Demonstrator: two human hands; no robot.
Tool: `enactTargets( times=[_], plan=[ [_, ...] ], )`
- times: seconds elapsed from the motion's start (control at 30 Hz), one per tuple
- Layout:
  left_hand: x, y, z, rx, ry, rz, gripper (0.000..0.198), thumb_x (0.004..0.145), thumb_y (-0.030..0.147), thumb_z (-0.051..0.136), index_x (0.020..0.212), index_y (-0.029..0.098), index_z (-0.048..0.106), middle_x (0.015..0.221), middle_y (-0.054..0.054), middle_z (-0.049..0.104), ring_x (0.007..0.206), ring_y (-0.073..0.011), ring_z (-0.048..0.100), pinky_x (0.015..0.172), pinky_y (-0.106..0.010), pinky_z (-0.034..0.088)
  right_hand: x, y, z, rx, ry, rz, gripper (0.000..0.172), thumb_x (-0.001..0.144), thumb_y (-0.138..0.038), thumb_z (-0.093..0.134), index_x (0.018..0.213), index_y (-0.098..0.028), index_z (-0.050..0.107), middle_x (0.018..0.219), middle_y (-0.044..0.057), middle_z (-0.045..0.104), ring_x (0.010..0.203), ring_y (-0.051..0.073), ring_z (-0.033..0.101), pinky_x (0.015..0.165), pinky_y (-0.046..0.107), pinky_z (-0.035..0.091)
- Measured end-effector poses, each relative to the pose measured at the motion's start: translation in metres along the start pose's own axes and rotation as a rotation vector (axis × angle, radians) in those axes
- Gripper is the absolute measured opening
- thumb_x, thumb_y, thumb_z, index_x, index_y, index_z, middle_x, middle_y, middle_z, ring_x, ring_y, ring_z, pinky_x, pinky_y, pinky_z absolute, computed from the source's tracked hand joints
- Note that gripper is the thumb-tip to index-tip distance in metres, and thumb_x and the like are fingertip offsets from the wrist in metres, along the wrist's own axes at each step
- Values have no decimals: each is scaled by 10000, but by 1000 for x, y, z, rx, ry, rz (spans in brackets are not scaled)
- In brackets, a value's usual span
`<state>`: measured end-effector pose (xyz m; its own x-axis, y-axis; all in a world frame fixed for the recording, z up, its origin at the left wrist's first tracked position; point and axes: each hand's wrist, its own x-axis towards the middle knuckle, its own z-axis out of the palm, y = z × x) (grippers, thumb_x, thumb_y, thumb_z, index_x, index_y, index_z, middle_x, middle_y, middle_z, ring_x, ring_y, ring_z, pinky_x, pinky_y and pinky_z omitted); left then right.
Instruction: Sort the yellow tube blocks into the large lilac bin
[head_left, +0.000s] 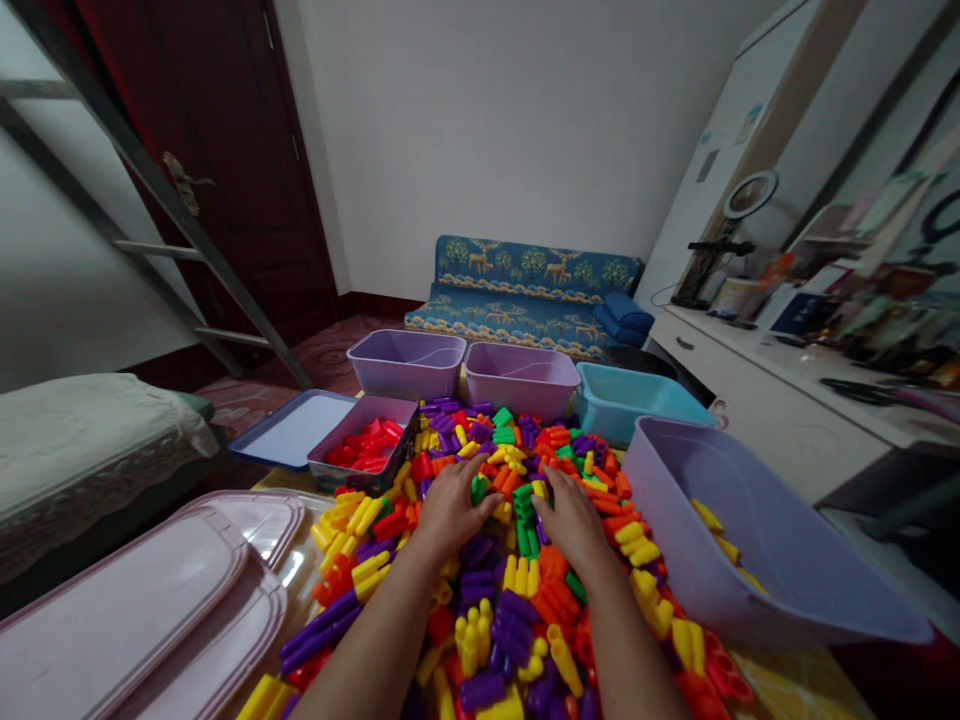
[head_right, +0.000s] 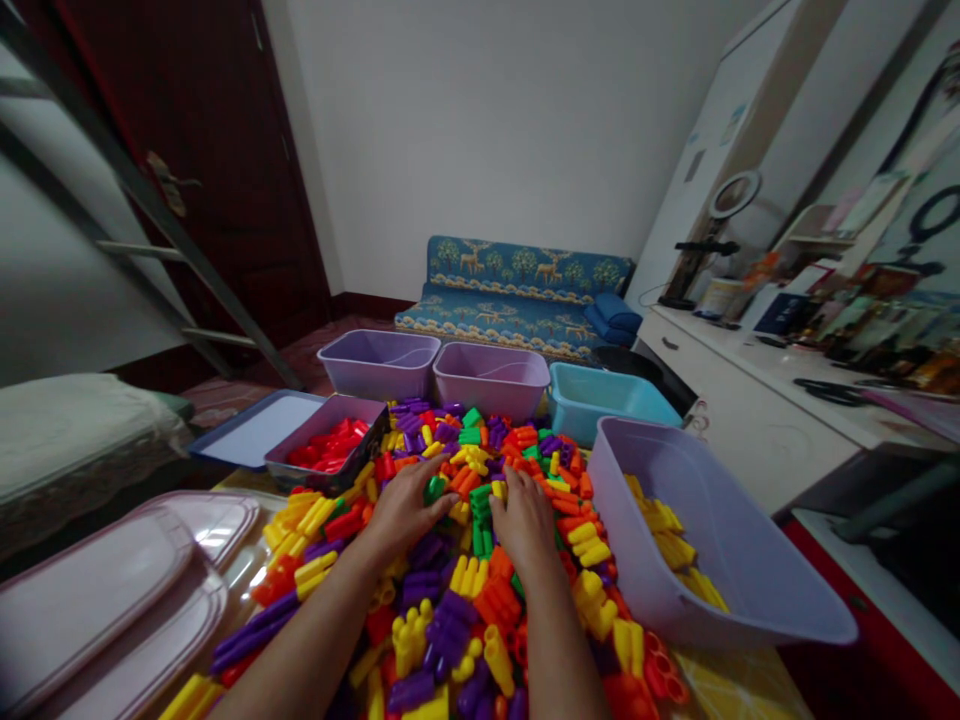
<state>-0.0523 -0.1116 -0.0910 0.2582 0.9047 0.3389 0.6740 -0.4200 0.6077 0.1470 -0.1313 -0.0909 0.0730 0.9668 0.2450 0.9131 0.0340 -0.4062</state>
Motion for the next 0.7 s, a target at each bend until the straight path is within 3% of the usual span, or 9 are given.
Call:
enactTargets(
  times=[0.17, 0.27, 0.47, 0.7],
  plan=[
    [0, -4, 4, -21, -44, 78, 749, 706, 290, 719, 1394, 205, 434, 1315, -138, 569, 1188, -319, 514, 987, -461, 416, -3, -14, 1, 51, -10, -89, 621, 719, -58, 455, 1335, -117, 506, 1337, 158, 535, 1263, 264, 484, 1067, 395, 369],
    [0, -5, 7, -9, -67, 108, 801, 675, 298, 747, 1401, 211, 419, 1265, -130, 595, 1159, -321, 519, 965, -448, 428, -4, -17, 4, 88, 10, -123, 672, 663, -27, 453, 1317, -168, 522, 1331, 125, 529, 1273, 246, 468, 1084, 372, 353],
    [0, -3, 7, -11, -67, 108, 784, 671, 279, 749, 1385, 200, 434, 1261, -136, 595, 1158, -319, 522, 973, -459, 424, -6, -19, 4, 133, -15, -202, 799, 588, 9, 429, 1361, -188, 457, 1478, 97, 373, 1377, 248, 328, 1135, 440, 273],
    [1, -13, 12, -125, -41, 180, 706, 706, 205, 703, 1365, 210, 450, 1381, -136, 497, 1268, -288, 468, 1047, -453, 390, -1, -24, -8, 190, 10, -252, 592, 599, -9, 445, 1104, -237, 653, 1301, 40, 549, 1260, 224, 448, 1092, 435, 318]
  ],
)
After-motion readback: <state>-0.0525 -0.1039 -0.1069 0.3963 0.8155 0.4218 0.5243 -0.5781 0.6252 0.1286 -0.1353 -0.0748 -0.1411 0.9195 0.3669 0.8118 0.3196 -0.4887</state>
